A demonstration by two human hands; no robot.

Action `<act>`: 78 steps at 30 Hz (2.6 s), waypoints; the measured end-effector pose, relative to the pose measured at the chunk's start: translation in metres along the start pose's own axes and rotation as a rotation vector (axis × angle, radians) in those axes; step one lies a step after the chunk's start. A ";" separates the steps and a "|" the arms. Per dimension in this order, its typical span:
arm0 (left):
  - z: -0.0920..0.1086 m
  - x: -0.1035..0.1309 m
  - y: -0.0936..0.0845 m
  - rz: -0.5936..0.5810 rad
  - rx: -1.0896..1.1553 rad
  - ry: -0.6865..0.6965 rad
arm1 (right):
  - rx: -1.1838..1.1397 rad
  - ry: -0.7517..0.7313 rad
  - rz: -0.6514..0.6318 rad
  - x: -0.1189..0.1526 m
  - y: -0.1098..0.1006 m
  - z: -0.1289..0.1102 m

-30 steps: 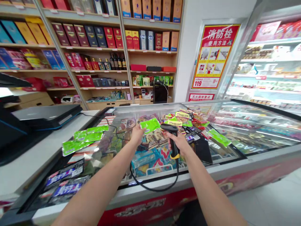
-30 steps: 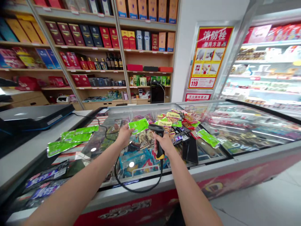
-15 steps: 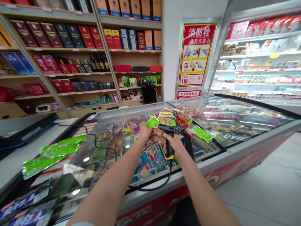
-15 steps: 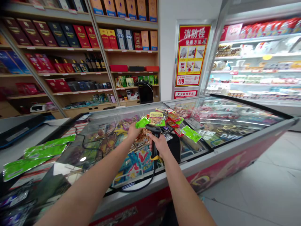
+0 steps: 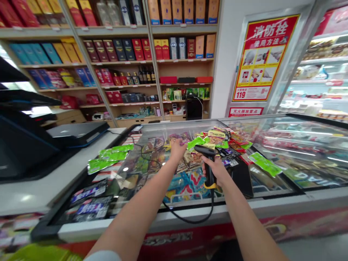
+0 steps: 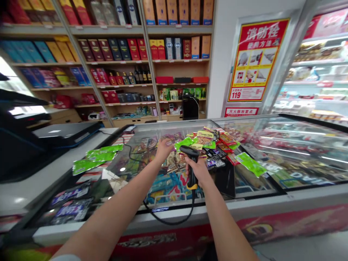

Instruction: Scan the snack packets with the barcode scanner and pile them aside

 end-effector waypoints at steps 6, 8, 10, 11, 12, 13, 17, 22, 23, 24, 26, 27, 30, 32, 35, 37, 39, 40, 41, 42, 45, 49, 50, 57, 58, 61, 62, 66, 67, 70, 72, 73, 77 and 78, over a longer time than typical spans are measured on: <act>-0.041 0.028 -0.124 0.133 -0.263 0.015 | 0.010 0.071 -0.169 -0.001 0.055 0.010; -0.058 0.043 -0.163 0.165 -0.391 0.007 | -0.002 0.085 -0.211 -0.002 0.073 0.014; -0.071 0.056 -0.198 0.147 -0.527 -0.020 | -0.005 0.099 -0.238 -0.002 0.091 0.016; -0.076 0.062 -0.215 0.127 -0.599 -0.055 | -0.003 0.109 -0.249 -0.002 0.099 0.017; -0.081 0.067 -0.232 0.104 -0.672 -0.110 | 0.000 0.119 -0.259 -0.002 0.107 0.018; -0.084 0.072 -0.250 0.081 -0.748 -0.182 | 0.005 0.129 -0.265 -0.001 0.114 0.019; -0.092 0.092 -0.313 -0.067 -1.002 -0.487 | 0.042 0.156 -0.293 0.002 0.140 0.026; -0.104 0.108 -0.351 -0.255 -1.130 -0.538 | 0.095 0.167 -0.324 0.003 0.160 0.036; -0.106 0.109 -0.353 -0.263 -1.141 -0.518 | 0.101 0.169 -0.327 0.003 0.162 0.037; -0.108 0.109 -0.354 -0.259 -1.148 -0.497 | 0.104 0.170 -0.328 0.003 0.164 0.038; -0.111 0.109 -0.355 -0.243 -1.121 -0.465 | 0.107 0.173 -0.322 0.002 0.166 0.039; -0.112 0.109 -0.354 -0.230 -1.077 -0.444 | 0.108 0.175 -0.315 0.002 0.166 0.039; -0.111 0.107 -0.354 -0.130 -0.865 -0.371 | 0.110 0.175 -0.296 0.000 0.165 0.040; -0.109 0.104 -0.352 -0.011 -0.711 -0.313 | 0.107 0.168 -0.295 -0.002 0.163 0.041; -0.104 0.094 -0.342 0.171 -0.466 -0.222 | 0.100 0.150 -0.303 -0.005 0.162 0.041; -0.099 0.082 -0.325 0.258 -0.306 -0.187 | 0.111 0.137 -0.317 -0.006 0.163 0.040; -0.093 0.066 -0.299 0.301 -0.194 -0.167 | 0.139 0.114 -0.337 -0.008 0.165 0.034; -0.089 0.057 -0.284 0.307 -0.158 -0.159 | 0.160 0.095 -0.348 -0.010 0.166 0.029; -0.085 0.047 -0.268 0.315 -0.131 -0.153 | 0.185 0.071 -0.356 -0.011 0.167 0.024; -0.082 0.039 -0.252 0.312 -0.105 -0.151 | 0.214 0.043 -0.358 -0.013 0.167 0.019; -0.080 0.020 -0.210 0.321 -0.010 -0.179 | 0.283 -0.011 -0.340 -0.020 0.162 0.007; -0.093 0.013 -0.186 0.324 0.146 -0.152 | 0.273 -0.008 -0.319 -0.026 0.149 0.011; -0.097 0.014 -0.186 0.318 0.171 -0.138 | 0.277 -0.001 -0.308 -0.026 0.146 0.014; -0.110 0.019 -0.202 0.302 0.073 -0.096 | 0.346 -0.002 -0.354 -0.023 0.145 0.026; -0.108 0.021 -0.204 0.314 0.025 -0.088 | 0.340 0.006 -0.365 -0.023 0.145 0.026; -0.101 0.024 -0.205 0.323 -0.137 -0.090 | 0.301 0.056 -0.394 -0.022 0.144 0.027; -0.099 0.025 -0.205 0.318 -0.175 -0.094 | 0.289 0.078 -0.405 -0.023 0.143 0.028; -0.092 0.028 -0.205 0.314 -0.240 -0.114 | 0.274 0.140 -0.409 -0.024 0.140 0.031; -0.091 0.029 -0.205 0.321 -0.248 -0.118 | 0.269 0.143 -0.401 -0.025 0.139 0.032; -0.089 0.031 -0.207 0.341 -0.260 -0.121 | 0.252 0.142 -0.385 -0.025 0.139 0.032; -0.089 0.031 -0.207 0.348 -0.258 -0.123 | 0.250 0.140 -0.375 -0.025 0.139 0.032; -0.089 0.032 -0.207 0.350 -0.257 -0.123 | 0.252 0.142 -0.372 -0.025 0.139 0.032; -0.088 0.031 -0.207 0.350 -0.271 -0.135 | 0.258 0.152 -0.374 -0.026 0.139 0.033; -0.088 0.031 -0.208 0.348 -0.276 -0.140 | 0.258 0.154 -0.376 -0.025 0.139 0.033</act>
Point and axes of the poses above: each hand's wrist, its own x-axis away from the middle knuckle, its own y-axis out of the palm, z = x × y, the point moved 3 cm from there along -x, towards the middle knuckle, and after that the axes turned 4 degrees about -z, right-handed, at the moved point
